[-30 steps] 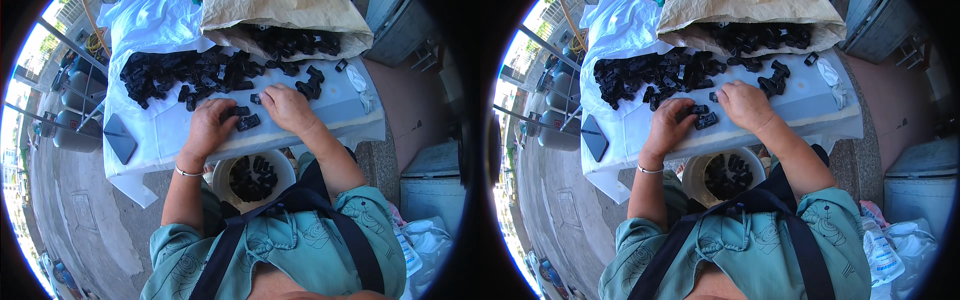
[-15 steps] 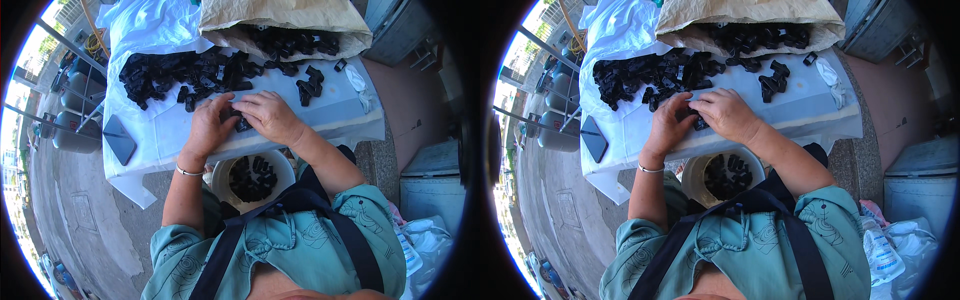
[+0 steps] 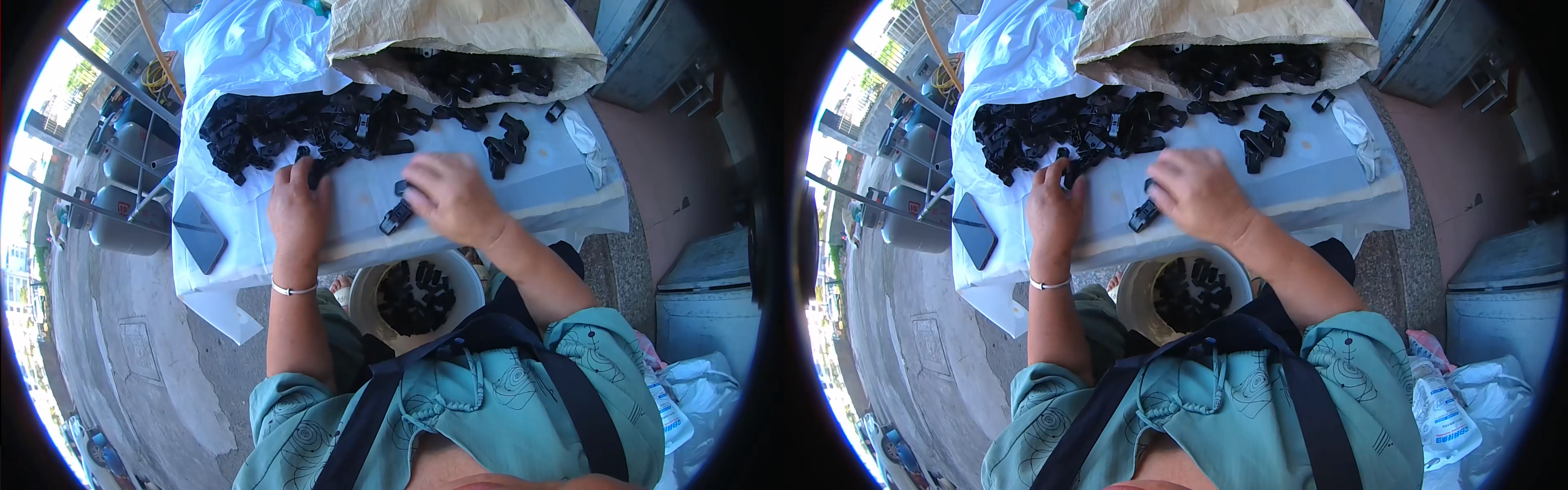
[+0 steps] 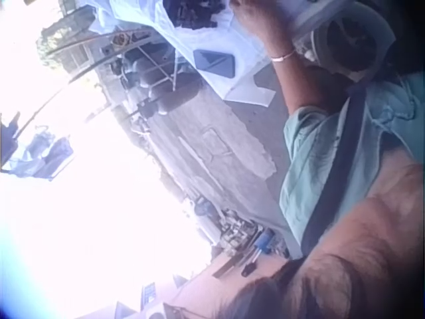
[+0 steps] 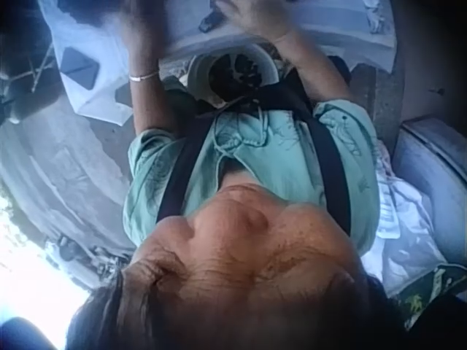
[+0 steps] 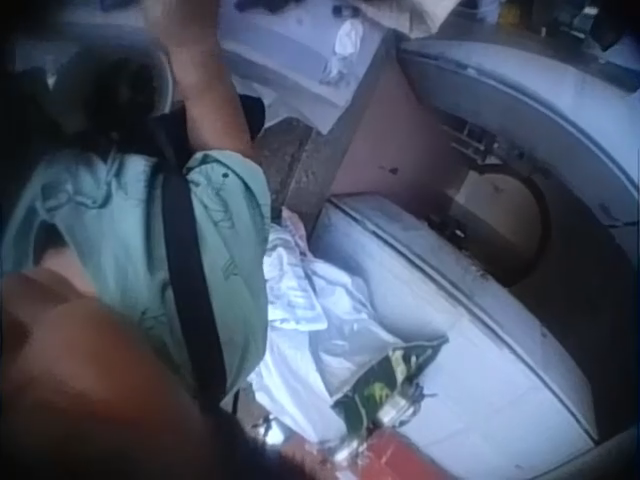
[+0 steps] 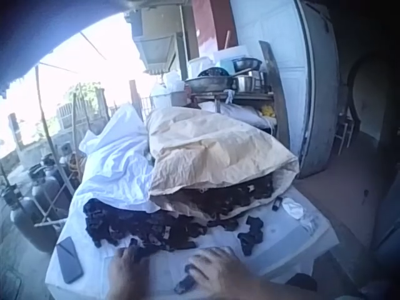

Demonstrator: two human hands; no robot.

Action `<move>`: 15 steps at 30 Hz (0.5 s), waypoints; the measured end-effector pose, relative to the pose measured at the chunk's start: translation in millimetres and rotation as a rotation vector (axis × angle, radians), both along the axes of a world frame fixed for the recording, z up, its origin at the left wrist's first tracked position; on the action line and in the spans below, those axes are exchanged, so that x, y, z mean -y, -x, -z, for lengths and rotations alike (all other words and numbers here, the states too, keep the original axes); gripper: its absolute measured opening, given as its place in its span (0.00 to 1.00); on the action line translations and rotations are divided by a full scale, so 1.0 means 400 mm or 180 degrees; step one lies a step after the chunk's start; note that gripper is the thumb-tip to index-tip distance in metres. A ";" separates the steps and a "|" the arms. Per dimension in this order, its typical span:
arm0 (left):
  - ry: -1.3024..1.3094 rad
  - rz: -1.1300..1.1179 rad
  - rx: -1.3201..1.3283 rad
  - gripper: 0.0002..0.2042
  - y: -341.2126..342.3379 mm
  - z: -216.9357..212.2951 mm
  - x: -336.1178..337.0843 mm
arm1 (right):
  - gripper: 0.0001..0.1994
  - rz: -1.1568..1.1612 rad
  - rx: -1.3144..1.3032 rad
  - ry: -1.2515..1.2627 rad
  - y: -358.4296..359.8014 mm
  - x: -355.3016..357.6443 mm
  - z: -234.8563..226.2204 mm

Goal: Sorting and inspecting small black plastic components on a table.

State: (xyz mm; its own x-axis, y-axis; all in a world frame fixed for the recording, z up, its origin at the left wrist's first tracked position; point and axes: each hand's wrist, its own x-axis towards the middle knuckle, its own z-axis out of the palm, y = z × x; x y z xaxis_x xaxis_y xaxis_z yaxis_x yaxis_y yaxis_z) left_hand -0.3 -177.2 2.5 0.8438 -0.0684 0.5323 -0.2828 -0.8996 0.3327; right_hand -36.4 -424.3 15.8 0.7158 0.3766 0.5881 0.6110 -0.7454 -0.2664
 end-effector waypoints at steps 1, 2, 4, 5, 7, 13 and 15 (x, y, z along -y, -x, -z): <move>-0.0161 -0.0004 0.0110 0.14 -0.002 0.011 -0.024 | 0.12 0.0427 0.0104 0.0008 -0.003 0.014 -0.027; -0.0149 -0.0006 0.0104 0.14 0.005 0.007 -0.017 | 0.10 0.1139 -0.0027 0.0301 -0.010 0.055 -0.047; 0.0342 0.0105 -0.0262 0.14 0.011 -0.007 0.004 | 0.12 0.2318 -0.0256 0.0766 -0.035 0.129 -0.056; 0.0343 0.0096 -0.0254 0.14 0.014 -0.005 0.016 | 0.10 0.2310 -0.0452 0.0752 -0.039 0.144 -0.050; 0.0403 0.0604 -0.0297 0.13 0.027 -0.002 0.048 | 0.08 0.2312 -0.0671 0.0738 -0.043 0.149 -0.034; 0.0835 0.0882 -0.0806 0.13 0.047 -0.063 0.072 | 0.08 0.1212 -0.0419 0.0374 -0.052 0.091 -0.011; 0.0963 0.0966 -0.1006 0.13 0.039 -0.063 0.053 | 0.09 0.0610 0.0398 -0.0177 -0.063 0.079 -0.013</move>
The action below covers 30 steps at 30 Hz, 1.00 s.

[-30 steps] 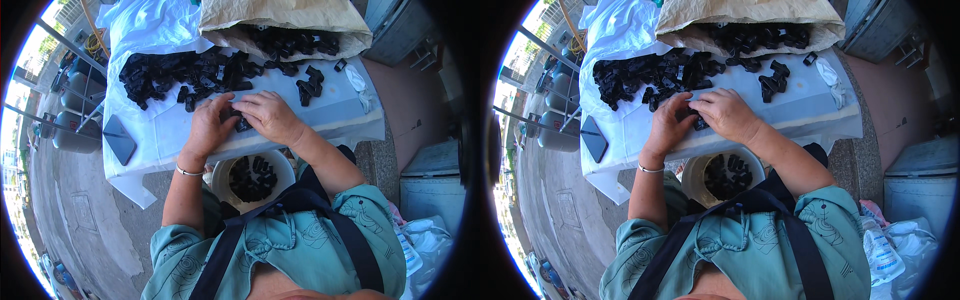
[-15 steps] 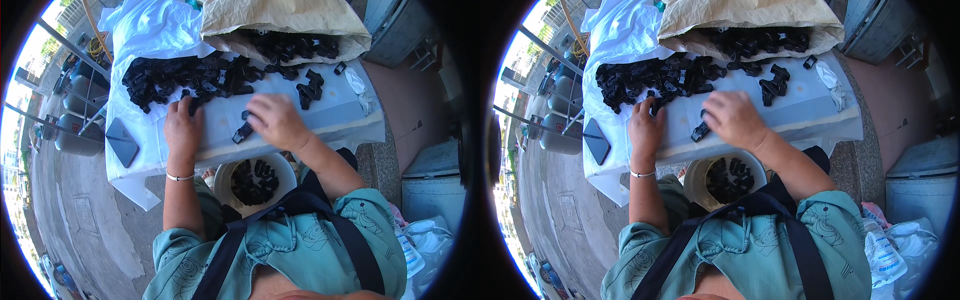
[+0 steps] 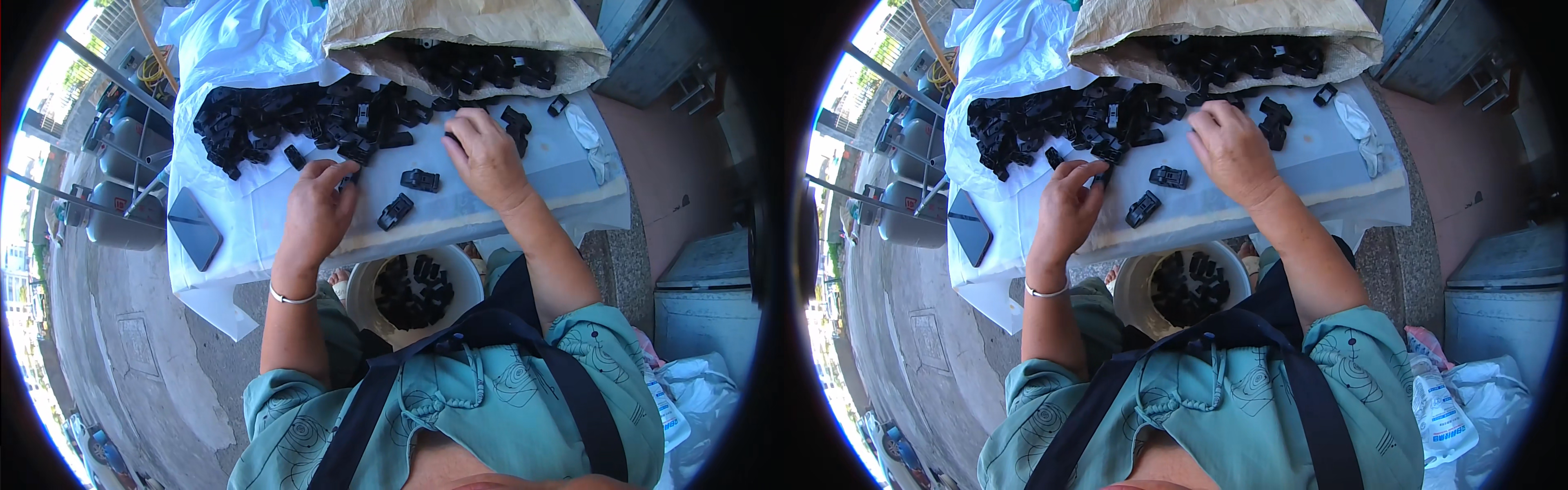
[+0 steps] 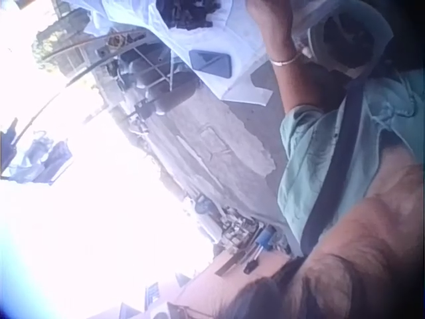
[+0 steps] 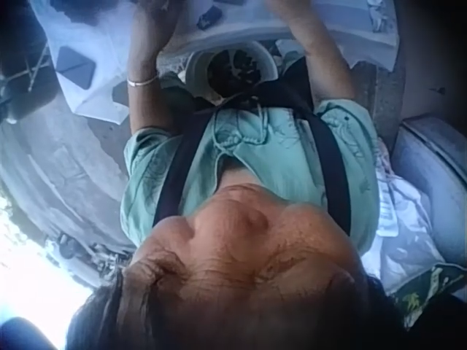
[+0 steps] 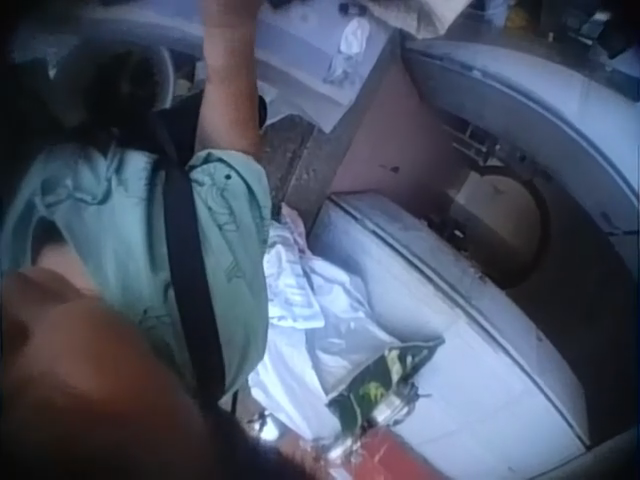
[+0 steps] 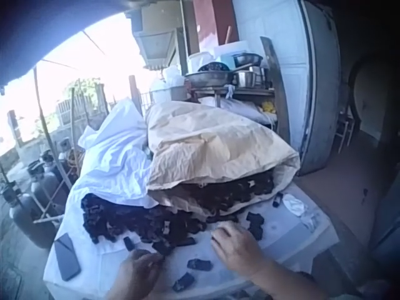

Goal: Sorting and inspecting small black plastic components on a table.

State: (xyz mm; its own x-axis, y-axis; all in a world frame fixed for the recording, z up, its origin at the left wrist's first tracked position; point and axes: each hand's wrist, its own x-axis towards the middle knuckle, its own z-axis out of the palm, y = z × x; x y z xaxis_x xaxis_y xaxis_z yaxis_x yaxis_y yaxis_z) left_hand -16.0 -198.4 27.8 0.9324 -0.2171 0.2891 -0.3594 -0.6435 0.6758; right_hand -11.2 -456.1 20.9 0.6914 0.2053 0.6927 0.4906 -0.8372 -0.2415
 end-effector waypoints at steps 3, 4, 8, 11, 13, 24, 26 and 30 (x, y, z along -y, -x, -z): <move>-0.0215 0.0529 0.0432 0.15 -0.022 0.018 -0.038 | 0.11 -0.0564 -0.0216 0.0060 0.003 -0.042 0.012; -0.0609 0.0569 0.0627 0.16 -0.027 0.016 -0.038 | 0.11 -0.0592 -0.0231 0.0044 -0.001 -0.056 0.024; -0.0858 0.0769 0.0782 0.18 -0.025 0.001 -0.027 | 0.11 -0.1077 -0.0843 0.0042 0.018 -0.069 0.029; -0.0620 0.0830 0.0793 0.16 -0.027 0.007 -0.017 | 0.13 -0.1409 -0.0703 -0.0040 0.044 -0.085 0.033; -0.0420 0.0762 0.0647 0.16 -0.029 0.024 -0.006 | 0.15 -0.1062 -0.0599 0.0106 0.059 -0.087 0.014; 0.0281 0.0690 0.0238 0.23 -0.021 0.052 0.055 | 0.17 -0.1070 -0.0616 -0.0617 0.036 -0.079 0.019; 0.0310 0.0677 0.0128 0.26 -0.026 0.062 0.050 | 0.18 -0.1115 -0.0504 -0.0402 0.038 -0.101 0.026; 0.0273 0.0710 0.0249 0.26 -0.027 0.063 0.047 | 0.17 -0.1157 -0.0801 -0.0700 0.033 -0.100 0.031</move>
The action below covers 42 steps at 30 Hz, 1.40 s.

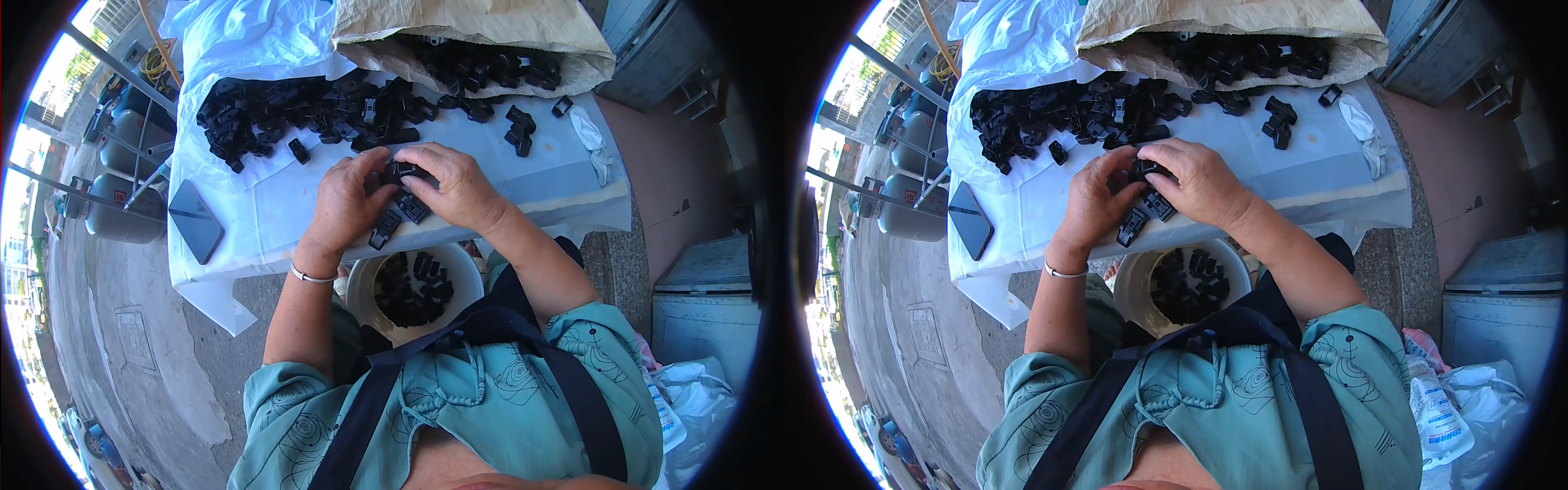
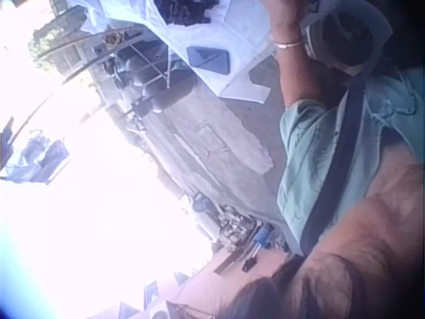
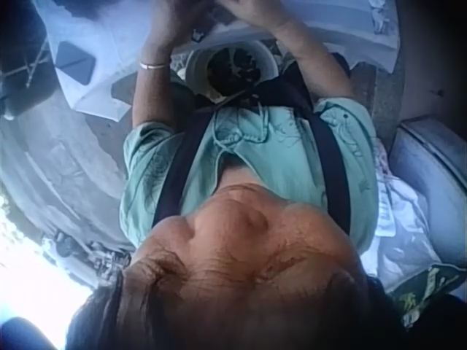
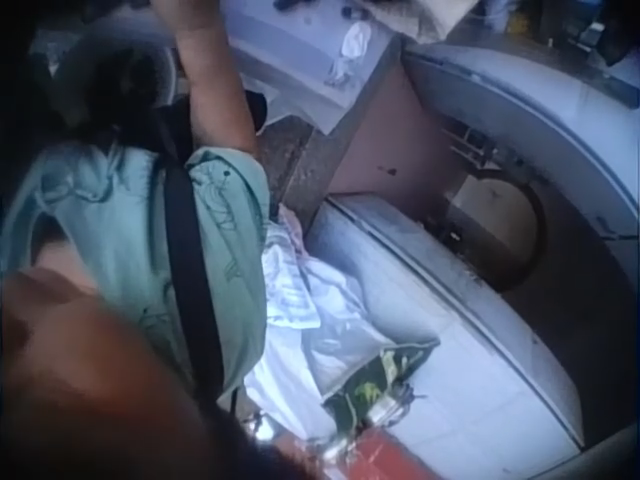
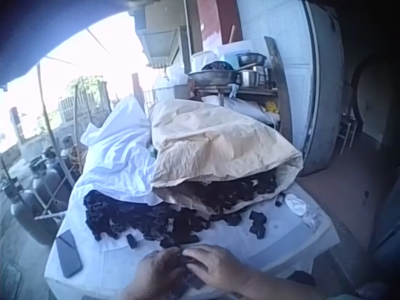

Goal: Sorting and inspecting small black plastic components on a table.

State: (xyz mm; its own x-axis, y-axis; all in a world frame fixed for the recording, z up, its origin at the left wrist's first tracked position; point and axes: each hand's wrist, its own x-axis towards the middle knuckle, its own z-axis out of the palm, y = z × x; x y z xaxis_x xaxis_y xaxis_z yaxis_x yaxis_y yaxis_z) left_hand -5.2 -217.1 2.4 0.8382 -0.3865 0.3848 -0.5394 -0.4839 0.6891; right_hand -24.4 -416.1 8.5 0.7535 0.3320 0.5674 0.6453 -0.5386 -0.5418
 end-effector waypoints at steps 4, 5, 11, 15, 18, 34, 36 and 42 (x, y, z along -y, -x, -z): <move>-0.0134 0.0021 0.0129 0.25 -0.001 -0.002 0.002 | 0.14 0.0223 -0.0264 -0.0551 -0.008 0.009 0.005; -0.0085 -0.0029 0.0130 0.24 0.001 -0.001 0.002 | 0.13 0.0352 -0.0300 -0.0862 -0.013 0.017 0.004; -0.0382 0.0238 0.0487 0.20 0.000 -0.011 -0.005 | 0.16 0.0205 -0.2136 -0.2760 -0.028 0.056 -0.004; -0.0547 0.0164 0.0453 0.20 0.003 -0.015 -0.005 | 0.16 -0.0137 -0.2458 -0.2940 -0.027 0.060 -0.008; -0.0219 -0.0029 0.0922 0.21 0.013 -0.040 0.019 | 0.17 -0.0281 -0.2414 -0.2976 -0.031 0.052 0.009; 0.2563 0.0626 -0.2132 0.15 -0.007 -0.048 -0.065 | 0.19 -0.0215 -0.2181 -0.2548 -0.018 0.093 -0.029; 0.2486 0.0673 -0.2201 0.15 -0.011 -0.048 -0.075 | 0.21 0.0411 -0.1547 -0.1414 -0.020 0.117 -0.047; 0.2178 0.0784 -0.2423 0.15 0.006 -0.051 -0.053 | 0.22 0.0764 0.0827 0.0597 0.011 0.062 -0.096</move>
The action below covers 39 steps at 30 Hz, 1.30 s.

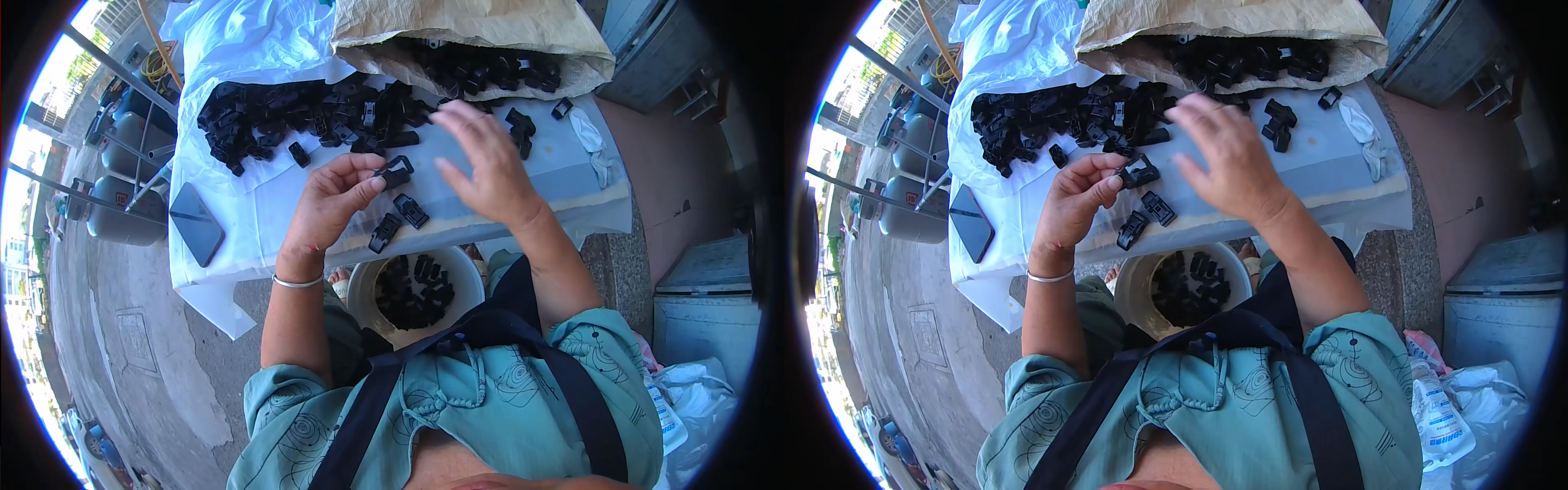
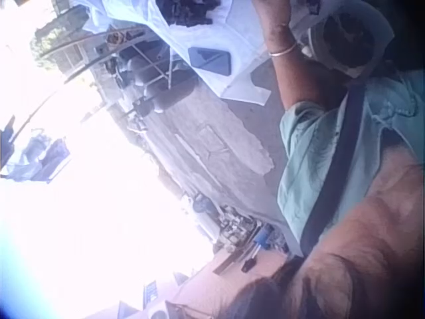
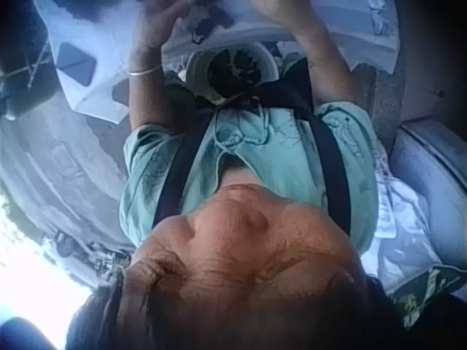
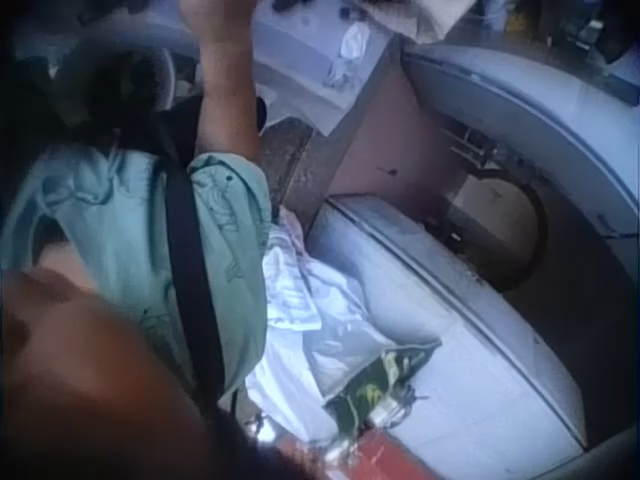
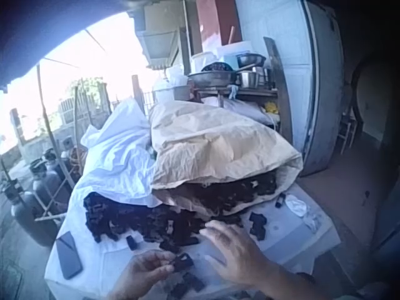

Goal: Sorting and inspecting small black plastic components on a table.

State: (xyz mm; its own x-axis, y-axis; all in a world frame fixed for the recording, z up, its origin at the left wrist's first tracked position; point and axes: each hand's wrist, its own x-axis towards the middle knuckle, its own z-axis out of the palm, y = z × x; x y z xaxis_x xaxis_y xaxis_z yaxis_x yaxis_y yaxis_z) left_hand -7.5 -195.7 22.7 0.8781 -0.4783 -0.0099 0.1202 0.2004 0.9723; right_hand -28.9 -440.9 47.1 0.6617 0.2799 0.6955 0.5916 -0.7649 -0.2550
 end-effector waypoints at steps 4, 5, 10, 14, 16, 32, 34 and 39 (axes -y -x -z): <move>-0.0019 0.0480 -0.0086 0.15 0.001 -0.005 0.017 | 0.24 -0.1510 -0.0363 -0.0112 0.006 -0.044 0.033; -0.0019 0.0484 -0.0084 0.15 0.005 -0.002 0.016 | 0.24 -0.1343 -0.0524 -0.0216 0.001 -0.038 0.053; -0.2364 -0.0816 0.2388 0.31 0.014 0.023 0.032 | 0.20 -0.0619 -0.1049 -0.1021 -0.022 -0.043 0.102; -0.2502 -0.0945 0.2521 0.38 0.006 0.047 0.048 | 0.20 -0.0760 -0.1005 -0.0231 -0.038 -0.063 0.091; -0.2295 -0.0776 0.2202 0.38 0.002 0.048 0.043 | 0.19 -0.1022 -0.0770 -0.0274 -0.044 -0.076 0.107; -0.3255 -0.1599 0.3312 0.14 -0.036 0.041 0.055 | 0.13 0.0713 -0.0110 0.0196 -0.039 0.053 0.045; -0.3167 -0.1436 0.3323 0.14 -0.032 0.043 0.051 | 0.09 0.1432 -0.0394 0.0690 -0.060 0.085 0.076; -0.3059 -0.1070 0.2836 0.13 -0.013 0.032 0.043 | 0.07 0.0997 -0.0688 0.0613 -0.037 0.082 0.065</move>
State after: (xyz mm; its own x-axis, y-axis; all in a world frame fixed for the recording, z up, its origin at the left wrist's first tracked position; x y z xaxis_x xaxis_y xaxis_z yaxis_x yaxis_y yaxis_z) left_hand -2.3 -213.0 10.0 0.8335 -0.3669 0.4130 -0.5393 -0.7025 0.4643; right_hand -13.9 -473.7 20.9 0.8603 0.1535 0.4861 0.2717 -0.9449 -0.1826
